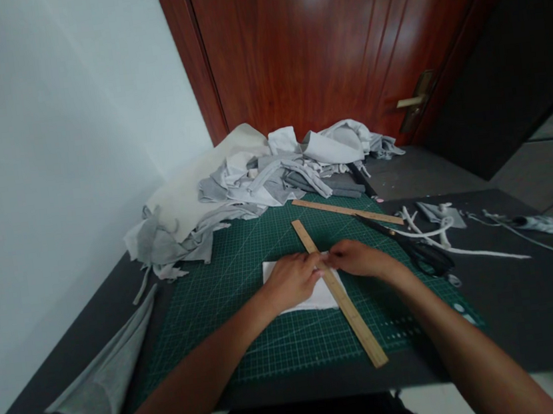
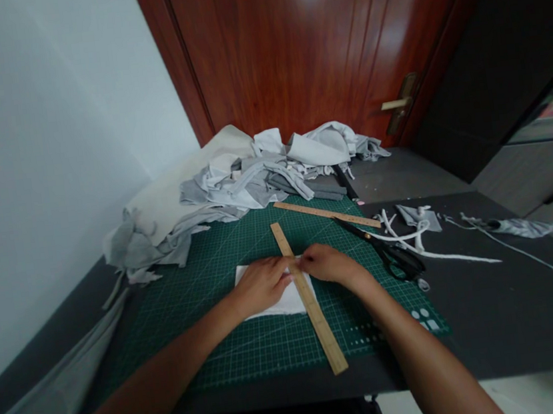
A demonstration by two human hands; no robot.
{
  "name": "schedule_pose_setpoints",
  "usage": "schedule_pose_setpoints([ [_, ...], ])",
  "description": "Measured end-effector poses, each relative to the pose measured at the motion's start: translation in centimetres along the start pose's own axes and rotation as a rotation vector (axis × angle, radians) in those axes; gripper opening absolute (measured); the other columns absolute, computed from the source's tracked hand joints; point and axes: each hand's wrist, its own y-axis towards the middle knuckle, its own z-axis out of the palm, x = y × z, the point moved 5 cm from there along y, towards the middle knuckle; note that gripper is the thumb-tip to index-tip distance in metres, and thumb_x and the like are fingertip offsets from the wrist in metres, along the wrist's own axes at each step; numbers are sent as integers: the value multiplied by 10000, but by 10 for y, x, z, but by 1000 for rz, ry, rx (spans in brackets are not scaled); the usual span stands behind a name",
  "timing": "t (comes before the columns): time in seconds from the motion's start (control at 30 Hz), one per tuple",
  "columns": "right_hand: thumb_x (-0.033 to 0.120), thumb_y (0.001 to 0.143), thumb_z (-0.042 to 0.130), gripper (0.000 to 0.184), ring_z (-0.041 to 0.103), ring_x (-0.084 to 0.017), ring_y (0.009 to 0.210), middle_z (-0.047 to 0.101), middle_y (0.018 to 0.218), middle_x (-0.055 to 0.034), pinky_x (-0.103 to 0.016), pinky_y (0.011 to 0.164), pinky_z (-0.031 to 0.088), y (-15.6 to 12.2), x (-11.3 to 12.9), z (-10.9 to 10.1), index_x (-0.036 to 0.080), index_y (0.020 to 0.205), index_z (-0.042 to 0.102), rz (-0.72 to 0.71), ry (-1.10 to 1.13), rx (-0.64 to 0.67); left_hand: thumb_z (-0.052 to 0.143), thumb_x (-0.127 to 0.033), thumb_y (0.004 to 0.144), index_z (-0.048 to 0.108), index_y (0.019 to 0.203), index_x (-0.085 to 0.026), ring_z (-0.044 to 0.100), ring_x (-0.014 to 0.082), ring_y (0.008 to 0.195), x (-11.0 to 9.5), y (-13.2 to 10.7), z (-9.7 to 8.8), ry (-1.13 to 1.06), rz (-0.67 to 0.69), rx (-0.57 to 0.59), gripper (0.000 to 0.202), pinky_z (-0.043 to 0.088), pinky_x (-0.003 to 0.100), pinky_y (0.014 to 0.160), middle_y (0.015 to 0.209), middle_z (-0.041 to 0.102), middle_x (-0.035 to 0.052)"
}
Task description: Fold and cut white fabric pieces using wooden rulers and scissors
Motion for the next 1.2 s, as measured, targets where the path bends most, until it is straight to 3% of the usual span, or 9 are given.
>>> schedule_pose_setpoints([
  [0.1, 448, 918, 474, 391, 512, -160, 648, 577, 650, -8, -275, 577, 323, -4, -8, -11, 178, 675, 620, -23, -4, 59, 549, -425, 1008, 559, 1233, -181, 692, 268, 1023, 0, 0, 1, 6, 6, -11, 332, 535, 407, 878, 1087, 725, 84],
  [0.17, 492, 863, 567, 371, 489, -150, 626, 561, 637, 10, -269, 560, 319, -9, -10, -13, 171, 696, 645, -48, 5, 183, 567, -443, 996, 582, 1203, -176, 691, 268, 1019, 0, 0, -1, -2, 11, -16, 338, 536, 401, 877, 1088, 723, 85],
  [0.27, 485, 725, 738, 322, 472, -136, 598, 556, 613, 37, -255, 548, 323, -19, -7, -6, 168, 717, 683, -64, 37, 402, 573, -438, 994, 617, 1188, -177, 686, 262, 1024, -1, 0, -3, -5, 26, -14, 328, 534, 389, 881, 1100, 717, 78],
  [0.33, 425, 654, 804, 282, 493, -136, 600, 574, 612, 43, -250, 554, 332, -23, -2, 0, 172, 704, 690, -60, 20, 462, 560, -434, 1001, 624, 1230, -174, 684, 256, 1018, -2, 0, -3, 18, 33, -5, 352, 530, 383, 886, 1087, 714, 81],
  [0.53, 501, 626, 841, 366, 536, -151, 599, 605, 623, 31, -259, 548, 332, -22, 7, 11, 180, 689, 678, -36, -86, 406, 506, -444, 1024, 574, 1373, -164, 681, 251, 1000, -4, 0, -2, 79, 42, 16, 452, 530, 377, 869, 1071, 705, 92],
  [0.73, 612, 658, 801, 464, 507, -144, 612, 602, 666, 21, -260, 545, 329, -21, 0, 3, 176, 730, 662, -63, -70, 429, 484, -452, 1031, 590, 1363, -161, 680, 257, 977, -1, 1, 2, 103, 52, 4, 454, 537, 394, 854, 1064, 706, 83],
  [0.83, 522, 784, 719, 355, 523, -152, 653, 623, 715, -1, -260, 562, 343, -13, -8, -8, 172, 774, 665, -78, -58, 303, 480, -443, 1035, 604, 1340, -179, 679, 255, 978, -1, 1, 2, 104, 58, 10, 423, 538, 401, 854, 1085, 706, 80],
  [0.97, 399, 787, 726, 239, 544, -159, 695, 635, 742, -8, -256, 591, 370, 0, -20, -15, 167, 807, 673, -50, 5, 125, 487, -432, 1034, 592, 1346, -185, 682, 252, 977, -3, 1, -1, 98, 48, 29, 412, 536, 397, 865, 1084, 706, 82],
  [1.2, 460, 885, 614, 313, 578, -166, 721, 662, 760, -23, -267, 632, 388, 9, -17, -16, 165, 827, 698, -126, 78, -64, 481, -416, 1036, 553, 1369, -208, 677, 252, 996, -4, 3, -2, 78, 48, 40, 399, 525, 395, 892, 1092, 697, 76],
])
